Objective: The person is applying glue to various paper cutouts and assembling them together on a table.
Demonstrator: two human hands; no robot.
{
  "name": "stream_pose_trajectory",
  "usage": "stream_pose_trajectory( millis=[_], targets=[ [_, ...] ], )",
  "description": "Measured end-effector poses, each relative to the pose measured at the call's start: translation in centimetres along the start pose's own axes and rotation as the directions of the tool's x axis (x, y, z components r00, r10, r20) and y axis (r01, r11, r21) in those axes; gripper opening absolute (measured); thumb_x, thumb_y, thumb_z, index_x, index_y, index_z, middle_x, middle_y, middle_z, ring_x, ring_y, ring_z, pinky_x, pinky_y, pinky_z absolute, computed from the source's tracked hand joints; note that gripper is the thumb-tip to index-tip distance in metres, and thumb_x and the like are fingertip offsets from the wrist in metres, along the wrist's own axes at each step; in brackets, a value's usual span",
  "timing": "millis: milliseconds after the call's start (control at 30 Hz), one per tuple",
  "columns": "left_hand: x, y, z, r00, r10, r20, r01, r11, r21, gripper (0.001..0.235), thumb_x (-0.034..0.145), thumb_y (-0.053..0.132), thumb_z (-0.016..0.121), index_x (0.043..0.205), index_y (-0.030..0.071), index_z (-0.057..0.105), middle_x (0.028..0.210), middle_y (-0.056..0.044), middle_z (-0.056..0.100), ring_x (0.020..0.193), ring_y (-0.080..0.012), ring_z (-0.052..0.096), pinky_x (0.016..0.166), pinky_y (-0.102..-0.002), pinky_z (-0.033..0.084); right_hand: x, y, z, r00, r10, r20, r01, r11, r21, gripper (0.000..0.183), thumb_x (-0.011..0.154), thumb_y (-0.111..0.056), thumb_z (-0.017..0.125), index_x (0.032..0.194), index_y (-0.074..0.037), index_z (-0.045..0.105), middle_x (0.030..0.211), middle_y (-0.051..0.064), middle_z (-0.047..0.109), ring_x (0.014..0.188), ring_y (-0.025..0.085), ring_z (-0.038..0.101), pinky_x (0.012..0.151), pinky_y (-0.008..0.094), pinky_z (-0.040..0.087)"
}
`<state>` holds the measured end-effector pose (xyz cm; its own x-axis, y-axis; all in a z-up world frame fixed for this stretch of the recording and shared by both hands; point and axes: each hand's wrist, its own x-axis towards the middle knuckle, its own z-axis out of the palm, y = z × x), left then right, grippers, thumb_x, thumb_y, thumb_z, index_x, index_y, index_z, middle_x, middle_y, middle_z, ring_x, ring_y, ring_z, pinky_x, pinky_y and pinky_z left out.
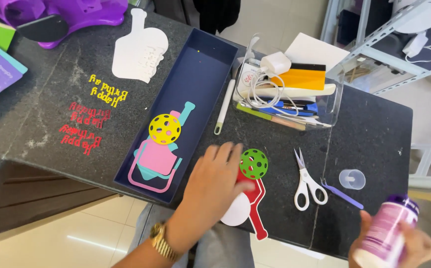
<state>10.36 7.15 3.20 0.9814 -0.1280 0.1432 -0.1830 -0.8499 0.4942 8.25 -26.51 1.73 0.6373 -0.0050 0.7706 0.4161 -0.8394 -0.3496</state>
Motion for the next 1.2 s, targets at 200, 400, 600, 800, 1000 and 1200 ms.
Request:
stream_pose_trajectory(
  millis=[200,400,600,800,1000,1200],
  targets=[
    [-4.8,0.7,2.2,0.979,-0.183,0.092,0.152,0.948,0.279,0.134,0.048,0.082,0.095,0.148,0.008,0.047,0.162,-0.011,0.04,0.138,-0.0292,0.042,0.093,-0.043,0.045,-1.5,-0.7,-1.3,0.076,0.965,0.251,-0.989,0.041,0.144,0.058,0.104,-0.068,0.057,0.129,-0.016,0.055,0.116,0.005,0.073,0.083,0.013,0.066,0.077,0.025,0.054],
    [-5.4,0.8,0.6,0.939,-0.274,0.209,0.249,0.959,0.138,0.126,0.046,0.061,0.108,0.147,0.019,0.045,0.15,-0.005,0.043,0.131,-0.0299,0.042,0.085,-0.05,0.044,-4.2,-0.6,-0.2,0.951,0.292,0.106,-0.309,0.87,0.384,0.057,0.105,0.006,0.061,0.148,-0.016,0.031,0.143,0.044,0.047,0.105,0.045,0.065,0.089,0.045,0.056],
    [-10.8,0.6,2.7,0.927,-0.375,-0.006,0.363,0.902,-0.233,0.07,0.08,0.054,0.083,0.128,0.01,0.057,0.127,-0.009,0.062,0.105,-0.031,0.056,0.087,-0.043,0.047,-3.9,-6.2,0.7,0.961,0.254,0.108,-0.273,0.806,0.526,0.058,0.103,-0.003,0.056,0.148,-0.031,0.034,0.138,0.041,0.036,0.091,0.046,0.065,0.07,0.051,0.062],
    [-13.2,0.6,4.0,0.491,-0.813,0.313,0.803,0.561,0.199,0.076,0.074,0.099,0.055,0.062,0.025,0.058,0.067,-0.001,0.07,0.071,-0.0321,0.068,0.062,-0.042,0.05,-7.0,-8.9,2.8,0.96,0.258,0.11,-0.266,0.713,0.649,0.054,0.097,-0.006,0.062,0.139,-0.035,0.043,0.132,0.033,0.049,0.095,0.044,0.073,0.067,0.043,0.069],
    [-11.9,1.4,-0.1,0.463,-0.634,0.62,0.838,0.086,-0.538,0.031,0.095,0.03,0.071,0.078,0.009,0.083,0.069,-0.003,0.08,0.063,-0.0106,0.076,0.075,-0.023,0.053,-3.6,-11.6,5.4,-0.131,0.718,0.684,-0.947,-0.294,0.128,0.048,0.087,-0.011,0.064,0.133,0.002,0.056,0.12,0.023,0.07,0.087,0.031,0.067,0.076,0.041,0.058],
    [-11.8,0.8,-1.4,0.532,-0.638,0.556,0.762,0.076,-0.643,0.021,0.093,0.021,0.069,0.096,0.007,0.084,0.078,-0.006,0.087,0.057,-0.0108,0.073,0.07,-0.023,0.06,-4.3,-11.1,6.9,0.708,0.211,0.675,-0.625,0.633,0.458,0.061,0.089,-0.006,0.069,0.141,-0.023,0.041,0.146,0.029,0.06,0.106,0.023,0.077,0.089,0.031,0.061]
  ],
)
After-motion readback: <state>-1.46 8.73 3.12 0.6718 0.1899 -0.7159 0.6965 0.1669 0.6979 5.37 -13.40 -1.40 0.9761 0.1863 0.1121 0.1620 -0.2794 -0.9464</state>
